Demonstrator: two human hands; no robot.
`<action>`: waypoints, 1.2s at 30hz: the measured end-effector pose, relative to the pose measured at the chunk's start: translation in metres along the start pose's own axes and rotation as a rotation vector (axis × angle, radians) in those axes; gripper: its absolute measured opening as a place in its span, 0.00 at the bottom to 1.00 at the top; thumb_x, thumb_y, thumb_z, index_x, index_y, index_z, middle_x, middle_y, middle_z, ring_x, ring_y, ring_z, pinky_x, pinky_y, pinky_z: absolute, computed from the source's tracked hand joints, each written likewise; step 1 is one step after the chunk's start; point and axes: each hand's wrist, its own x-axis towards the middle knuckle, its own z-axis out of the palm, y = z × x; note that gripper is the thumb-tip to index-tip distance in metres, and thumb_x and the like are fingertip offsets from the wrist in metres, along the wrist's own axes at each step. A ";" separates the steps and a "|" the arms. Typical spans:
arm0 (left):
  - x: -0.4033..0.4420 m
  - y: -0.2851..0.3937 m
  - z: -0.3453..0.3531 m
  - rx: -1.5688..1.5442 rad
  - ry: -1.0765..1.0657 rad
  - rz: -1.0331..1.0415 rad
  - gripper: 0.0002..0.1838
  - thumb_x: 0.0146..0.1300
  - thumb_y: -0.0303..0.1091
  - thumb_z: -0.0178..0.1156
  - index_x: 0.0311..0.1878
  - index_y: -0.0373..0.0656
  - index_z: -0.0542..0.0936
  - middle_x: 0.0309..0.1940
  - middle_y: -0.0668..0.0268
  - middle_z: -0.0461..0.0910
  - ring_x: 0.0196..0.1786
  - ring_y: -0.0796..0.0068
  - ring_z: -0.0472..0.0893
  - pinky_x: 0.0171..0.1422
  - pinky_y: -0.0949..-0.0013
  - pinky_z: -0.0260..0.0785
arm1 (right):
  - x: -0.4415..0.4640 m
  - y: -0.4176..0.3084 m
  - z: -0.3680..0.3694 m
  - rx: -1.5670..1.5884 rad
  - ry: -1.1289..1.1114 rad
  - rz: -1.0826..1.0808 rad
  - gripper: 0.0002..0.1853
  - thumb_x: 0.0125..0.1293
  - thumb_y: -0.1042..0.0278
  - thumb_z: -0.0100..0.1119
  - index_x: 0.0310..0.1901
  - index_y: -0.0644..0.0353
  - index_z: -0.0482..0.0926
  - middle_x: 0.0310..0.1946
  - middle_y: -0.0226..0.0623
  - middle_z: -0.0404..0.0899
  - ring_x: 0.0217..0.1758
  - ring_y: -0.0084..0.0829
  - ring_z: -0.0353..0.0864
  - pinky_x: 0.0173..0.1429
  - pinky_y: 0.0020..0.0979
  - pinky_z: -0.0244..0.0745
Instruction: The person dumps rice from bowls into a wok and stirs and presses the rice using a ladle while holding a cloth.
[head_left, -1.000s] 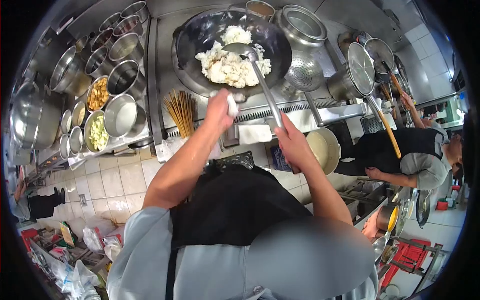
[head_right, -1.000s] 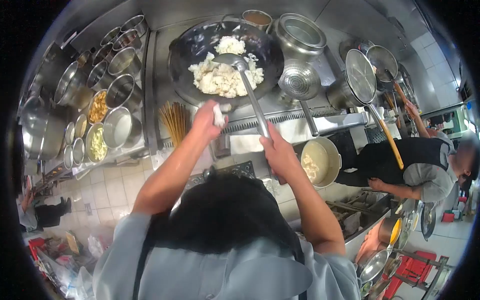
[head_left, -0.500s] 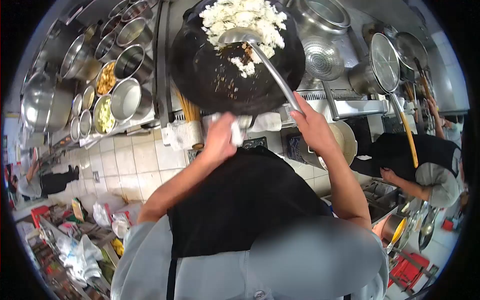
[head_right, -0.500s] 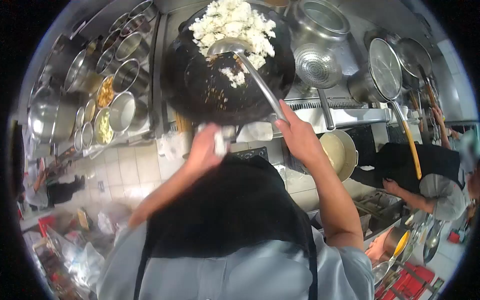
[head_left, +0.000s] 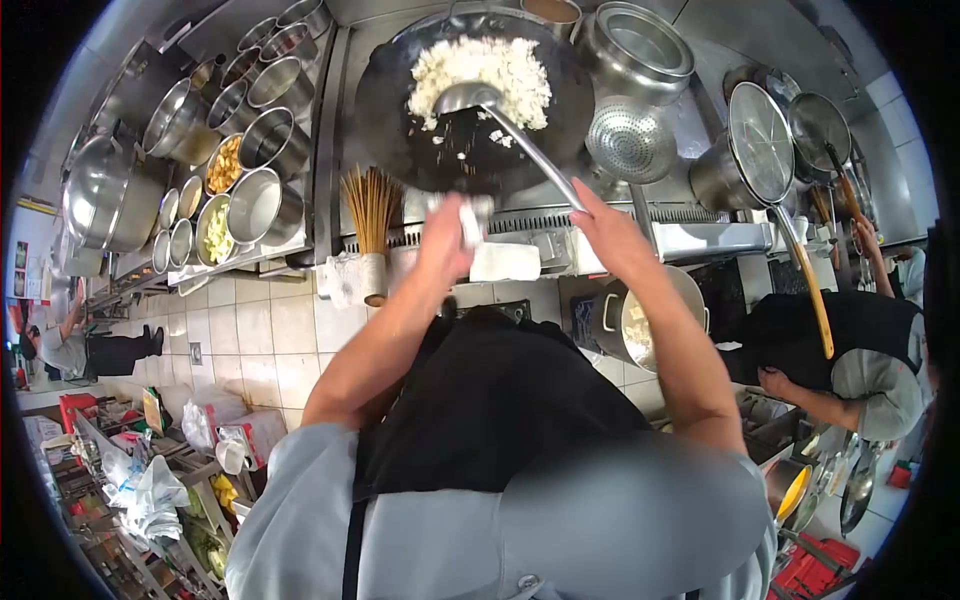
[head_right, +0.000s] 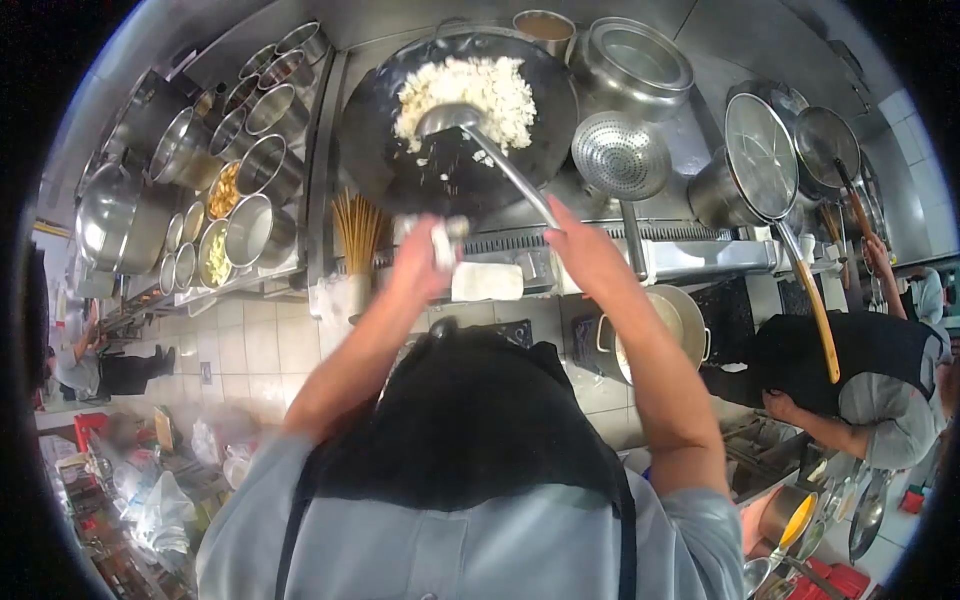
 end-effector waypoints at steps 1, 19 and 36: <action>-0.023 -0.018 -0.011 0.011 -0.119 0.022 0.08 0.74 0.36 0.51 0.52 0.48 0.75 0.48 0.64 0.83 0.42 0.68 0.82 0.33 0.60 0.75 | 0.006 -0.002 0.002 -0.010 0.025 0.002 0.31 0.78 0.54 0.54 0.79 0.49 0.64 0.31 0.50 0.80 0.33 0.41 0.83 0.43 0.41 0.80; 0.062 0.063 0.031 0.356 0.083 -0.062 0.24 0.73 0.66 0.54 0.48 0.54 0.78 0.35 0.69 0.81 0.37 0.69 0.80 0.35 0.60 0.67 | 0.043 -0.018 0.001 -0.136 0.179 -0.070 0.30 0.78 0.57 0.52 0.78 0.53 0.62 0.46 0.67 0.82 0.53 0.64 0.82 0.58 0.57 0.75; -0.081 0.051 -0.055 0.116 -0.121 -0.132 0.20 0.76 0.53 0.57 0.51 0.44 0.77 0.35 0.60 0.85 0.30 0.65 0.86 0.26 0.64 0.79 | 0.087 -0.022 0.004 -0.074 0.123 -0.062 0.29 0.79 0.56 0.52 0.78 0.51 0.65 0.52 0.63 0.82 0.57 0.64 0.81 0.62 0.55 0.74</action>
